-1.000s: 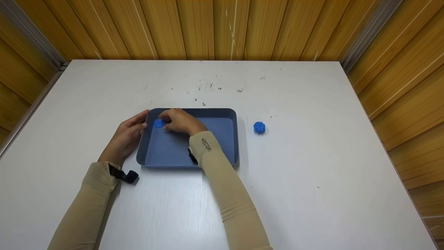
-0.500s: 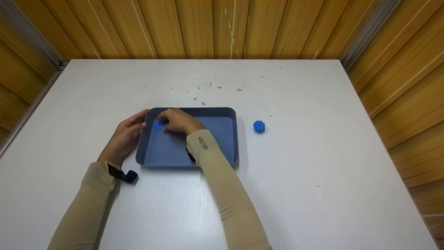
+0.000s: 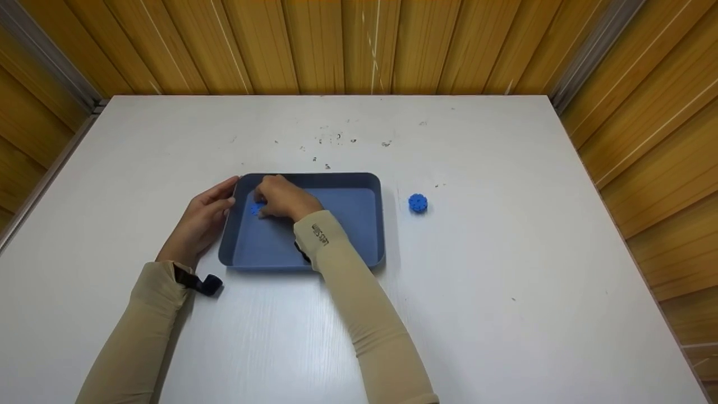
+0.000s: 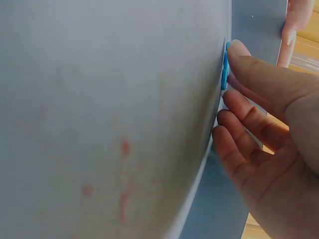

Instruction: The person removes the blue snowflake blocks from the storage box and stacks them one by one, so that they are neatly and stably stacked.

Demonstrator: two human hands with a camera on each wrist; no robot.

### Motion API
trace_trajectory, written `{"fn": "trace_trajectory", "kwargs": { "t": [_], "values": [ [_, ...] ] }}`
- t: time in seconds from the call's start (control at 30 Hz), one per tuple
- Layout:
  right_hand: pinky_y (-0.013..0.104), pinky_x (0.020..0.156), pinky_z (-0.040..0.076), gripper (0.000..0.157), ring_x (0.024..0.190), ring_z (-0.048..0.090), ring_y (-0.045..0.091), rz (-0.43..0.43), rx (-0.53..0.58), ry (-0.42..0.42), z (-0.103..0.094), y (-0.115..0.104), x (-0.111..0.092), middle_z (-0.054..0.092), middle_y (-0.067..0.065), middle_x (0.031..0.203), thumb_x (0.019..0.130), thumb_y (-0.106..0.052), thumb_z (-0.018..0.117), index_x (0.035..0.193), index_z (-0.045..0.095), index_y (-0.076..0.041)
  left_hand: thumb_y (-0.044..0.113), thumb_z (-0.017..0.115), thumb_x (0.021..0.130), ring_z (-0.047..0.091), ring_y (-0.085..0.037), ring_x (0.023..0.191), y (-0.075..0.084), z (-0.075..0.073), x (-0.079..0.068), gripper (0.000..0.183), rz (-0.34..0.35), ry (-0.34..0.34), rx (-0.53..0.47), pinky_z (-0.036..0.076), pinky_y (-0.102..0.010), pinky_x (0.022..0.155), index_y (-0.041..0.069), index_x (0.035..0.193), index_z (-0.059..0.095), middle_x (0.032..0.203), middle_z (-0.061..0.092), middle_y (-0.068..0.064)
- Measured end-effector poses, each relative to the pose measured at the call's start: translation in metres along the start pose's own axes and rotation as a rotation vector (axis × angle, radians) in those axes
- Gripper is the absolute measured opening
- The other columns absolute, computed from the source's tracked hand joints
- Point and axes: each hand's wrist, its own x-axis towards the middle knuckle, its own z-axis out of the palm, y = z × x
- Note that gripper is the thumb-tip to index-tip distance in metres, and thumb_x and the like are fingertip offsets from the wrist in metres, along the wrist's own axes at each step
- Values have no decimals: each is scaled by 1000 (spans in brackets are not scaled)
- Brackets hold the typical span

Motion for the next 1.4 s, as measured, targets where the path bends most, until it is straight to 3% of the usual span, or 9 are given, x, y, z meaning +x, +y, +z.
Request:
{"fn": "trace_trajectory", "kwargs": {
  "t": [0.33, 0.67, 1.07, 1.4],
  "values": [
    [31, 94, 49, 34, 101, 58, 21, 54, 64, -86, -4, 1, -4, 62, 11, 111, 82, -12, 75, 113, 66, -2, -4, 46, 95, 31, -15, 144, 2, 0, -2, 54, -4, -6, 5, 26, -29, 119, 6, 148, 37, 155, 35, -8],
    [29, 83, 48, 26, 89, 54, 17, 83, 85, -154, -10, 2, -13, 62, 5, 97, 81, -5, 74, 105, 65, -7, -3, 47, 95, 31, -15, 144, 2, 0, -2, 54, -3, 2, 57, 27, -29, 118, 6, 148, 37, 155, 34, -7],
    [26, 73, 47, 17, 81, 55, 15, 43, 89, -137, -20, 2, -28, 64, 3, 90, 81, 0, 70, 96, 66, -8, -4, 47, 95, 30, -15, 144, 1, 0, -1, 55, 19, -10, 45, 26, -29, 118, 4, 148, 36, 155, 34, -9],
    [23, 64, 44, 12, 76, 53, 14, 66, 93, -137, -33, 6, -46, 64, 4, 89, 85, -1, 65, 95, 68, -7, -3, 48, 95, 29, -14, 145, 1, 0, -1, 54, 11, 4, 77, 26, -29, 118, 6, 148, 36, 156, 34, -7]
  ]
}}
